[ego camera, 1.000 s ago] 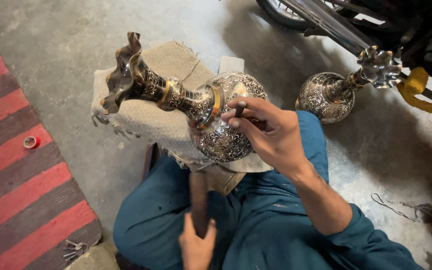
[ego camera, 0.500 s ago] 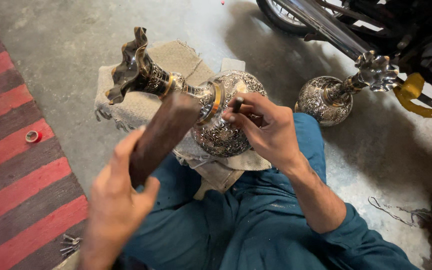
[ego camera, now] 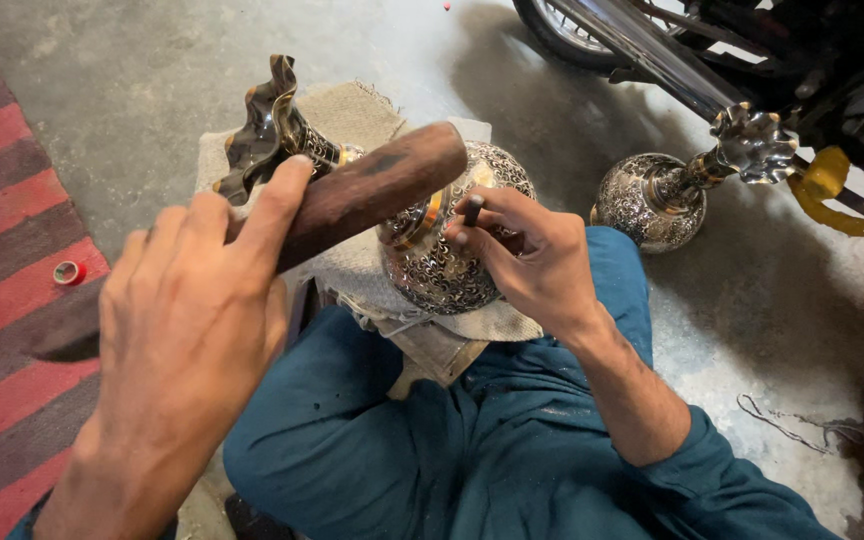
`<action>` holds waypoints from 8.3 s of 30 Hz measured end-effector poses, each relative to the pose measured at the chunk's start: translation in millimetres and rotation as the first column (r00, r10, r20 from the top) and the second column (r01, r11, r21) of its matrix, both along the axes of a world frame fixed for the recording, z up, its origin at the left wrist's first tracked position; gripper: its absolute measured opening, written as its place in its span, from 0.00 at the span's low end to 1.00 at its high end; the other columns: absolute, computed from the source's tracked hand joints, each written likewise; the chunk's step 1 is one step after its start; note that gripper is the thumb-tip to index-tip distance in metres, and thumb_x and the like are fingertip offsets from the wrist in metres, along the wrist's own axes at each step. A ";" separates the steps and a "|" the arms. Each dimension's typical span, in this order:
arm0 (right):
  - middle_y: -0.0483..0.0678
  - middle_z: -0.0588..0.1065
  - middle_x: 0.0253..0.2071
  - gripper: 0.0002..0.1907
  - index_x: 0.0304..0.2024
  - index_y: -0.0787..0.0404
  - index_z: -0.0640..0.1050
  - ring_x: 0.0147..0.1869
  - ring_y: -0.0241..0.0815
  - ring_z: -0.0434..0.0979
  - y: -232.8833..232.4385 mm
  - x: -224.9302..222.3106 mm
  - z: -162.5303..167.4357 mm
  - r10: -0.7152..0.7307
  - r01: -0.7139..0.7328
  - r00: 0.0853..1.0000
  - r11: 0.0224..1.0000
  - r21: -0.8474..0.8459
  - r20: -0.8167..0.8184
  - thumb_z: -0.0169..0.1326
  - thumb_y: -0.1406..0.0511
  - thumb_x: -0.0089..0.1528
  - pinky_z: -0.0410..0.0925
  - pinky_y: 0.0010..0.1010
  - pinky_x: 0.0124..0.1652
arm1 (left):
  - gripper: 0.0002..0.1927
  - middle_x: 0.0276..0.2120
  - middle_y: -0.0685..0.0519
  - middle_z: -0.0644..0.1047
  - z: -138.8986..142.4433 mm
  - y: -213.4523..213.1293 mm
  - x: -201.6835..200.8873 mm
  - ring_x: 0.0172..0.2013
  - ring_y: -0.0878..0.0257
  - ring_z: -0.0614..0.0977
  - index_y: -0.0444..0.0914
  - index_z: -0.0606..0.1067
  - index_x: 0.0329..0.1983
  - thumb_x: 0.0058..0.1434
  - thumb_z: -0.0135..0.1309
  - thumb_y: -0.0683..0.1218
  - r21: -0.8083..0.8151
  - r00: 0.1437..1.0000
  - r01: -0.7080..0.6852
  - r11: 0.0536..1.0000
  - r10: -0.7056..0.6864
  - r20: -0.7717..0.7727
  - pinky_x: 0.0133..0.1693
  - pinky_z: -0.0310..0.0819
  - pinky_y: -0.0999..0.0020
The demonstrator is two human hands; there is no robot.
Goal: The person sits on the floor with an engraved brass vase resting on a cloth pad on their lap. They hold a small punch against the vase's surface with one hand and strike it with a wooden mallet in the other, repositioning the punch repeatedly to work the decoration, briefly rotating the vase, then resuming hammering.
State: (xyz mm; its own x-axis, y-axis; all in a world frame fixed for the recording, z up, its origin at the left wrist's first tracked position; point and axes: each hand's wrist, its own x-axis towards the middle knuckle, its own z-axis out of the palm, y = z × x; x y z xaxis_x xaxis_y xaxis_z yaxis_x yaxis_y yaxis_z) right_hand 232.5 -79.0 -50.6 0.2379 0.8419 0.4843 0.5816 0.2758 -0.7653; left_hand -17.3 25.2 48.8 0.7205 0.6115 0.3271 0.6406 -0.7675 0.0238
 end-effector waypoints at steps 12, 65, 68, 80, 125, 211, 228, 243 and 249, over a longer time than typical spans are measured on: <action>0.49 0.83 0.41 0.16 0.54 0.65 0.78 0.44 0.34 0.85 0.7 0.8 1.3 -0.015 0.015 1.000 1.000 -0.027 0.000 0.63 0.72 0.64 0.80 0.22 0.42 | 0.41 0.37 0.45 0.75 1.1 2.3 10.2 0.41 0.45 0.78 0.47 0.63 0.71 0.53 0.61 0.40 -0.118 0.983 0.143 0.983 -0.127 0.132 0.43 0.72 0.46; 0.51 0.84 0.42 0.16 0.54 0.64 0.79 0.46 0.33 0.85 3.3 12.5 3.3 0.070 -0.068 0.996 0.997 -0.034 0.057 0.63 0.74 0.64 0.77 0.22 0.41 | 0.44 0.37 0.45 0.72 -27.8 -3.6 7.0 0.40 0.44 0.77 0.50 0.64 0.73 0.52 0.65 0.40 -0.057 0.970 0.025 0.998 -0.011 0.242 0.45 0.71 0.47; 0.50 0.84 0.38 0.16 0.52 0.64 0.78 0.39 0.30 0.82 3.9 12.2 4.7 0.011 -0.005 0.998 0.996 -0.085 0.065 0.65 0.73 0.62 0.73 0.21 0.35 | 0.46 0.38 0.45 0.73 -27.3 -3.1 7.2 0.40 0.43 0.77 0.51 0.64 0.73 0.49 0.66 0.40 -0.119 0.969 0.036 0.992 -0.005 0.246 0.45 0.72 0.47; 0.49 0.84 0.40 0.17 0.54 0.63 0.79 0.42 0.33 0.85 5.9 16.8 2.6 0.083 -0.080 0.996 0.992 -0.097 0.031 0.63 0.73 0.62 0.77 0.23 0.39 | 0.43 0.45 0.46 0.74 -32.3 -1.1 9.3 0.47 0.48 0.79 0.50 0.62 0.71 0.52 0.62 0.38 -0.209 0.902 0.123 0.970 -0.022 0.430 0.48 0.74 0.52; 0.47 0.83 0.40 0.14 0.55 0.62 0.79 0.43 0.32 0.85 10.4 18.4 9.8 0.185 -0.199 0.977 0.971 -0.136 -0.109 0.59 0.70 0.66 0.78 0.24 0.42 | 0.43 0.41 0.45 0.72 -33.9 -3.1 12.4 0.44 0.43 0.77 0.52 0.64 0.72 0.52 0.64 0.39 -0.086 0.953 0.047 0.995 -0.019 0.302 0.50 0.73 0.47; 0.46 0.85 0.35 0.15 0.53 0.60 0.80 0.34 0.33 0.86 52.9 65.1 24.0 0.580 -0.548 0.813 0.788 -0.280 0.044 0.61 0.66 0.64 0.76 0.26 0.31 | 0.39 0.36 0.45 0.77 -70.5 -20.4 14.8 0.39 0.46 0.82 0.48 0.62 0.69 0.54 0.61 0.39 -0.323 0.904 -0.121 0.939 0.239 0.355 0.46 0.75 0.50; 0.46 0.85 0.39 0.15 0.54 0.60 0.80 0.39 0.34 0.88 58.2 66.3 25.9 0.625 -0.589 0.778 0.760 -0.277 0.059 0.59 0.66 0.65 0.80 0.28 0.40 | 0.40 0.43 0.45 0.78 -79.3 -18.4 11.4 0.46 0.46 0.81 0.47 0.64 0.69 0.52 0.62 0.39 -0.361 0.871 -0.137 0.923 0.285 0.400 0.49 0.74 0.51; 0.46 0.85 0.39 0.16 0.55 0.60 0.79 0.40 0.34 0.87 60.2 65.0 32.2 0.645 -0.616 0.764 0.734 -0.287 0.008 0.59 0.67 0.64 0.80 0.28 0.41 | 0.36 0.50 0.54 0.75 -80.1 -22.0 13.8 0.41 0.52 0.82 0.47 0.63 0.68 0.55 0.57 0.41 -0.558 0.736 -0.071 0.827 0.421 0.530 0.45 0.75 0.53; 0.47 0.85 0.39 0.16 0.56 0.59 0.79 0.41 0.34 0.87 59.1 64.3 33.0 0.644 -0.612 0.765 0.732 -0.301 0.013 0.58 0.67 0.65 0.80 0.29 0.42 | 0.38 0.53 0.41 0.75 -83.7 -25.0 11.9 0.53 0.43 0.78 0.44 0.63 0.70 0.55 0.58 0.38 -0.292 0.839 -0.078 0.953 0.221 0.498 0.55 0.73 0.49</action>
State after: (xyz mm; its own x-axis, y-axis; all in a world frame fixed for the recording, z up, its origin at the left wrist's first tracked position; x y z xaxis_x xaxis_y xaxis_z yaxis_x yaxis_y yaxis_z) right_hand 296.9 -19.8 -17.6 -0.4315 0.8770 0.2114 0.4315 0.4064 -0.8054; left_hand -5.4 0.2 -34.9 0.3803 0.8096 0.4471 0.5843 -0.5851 0.5624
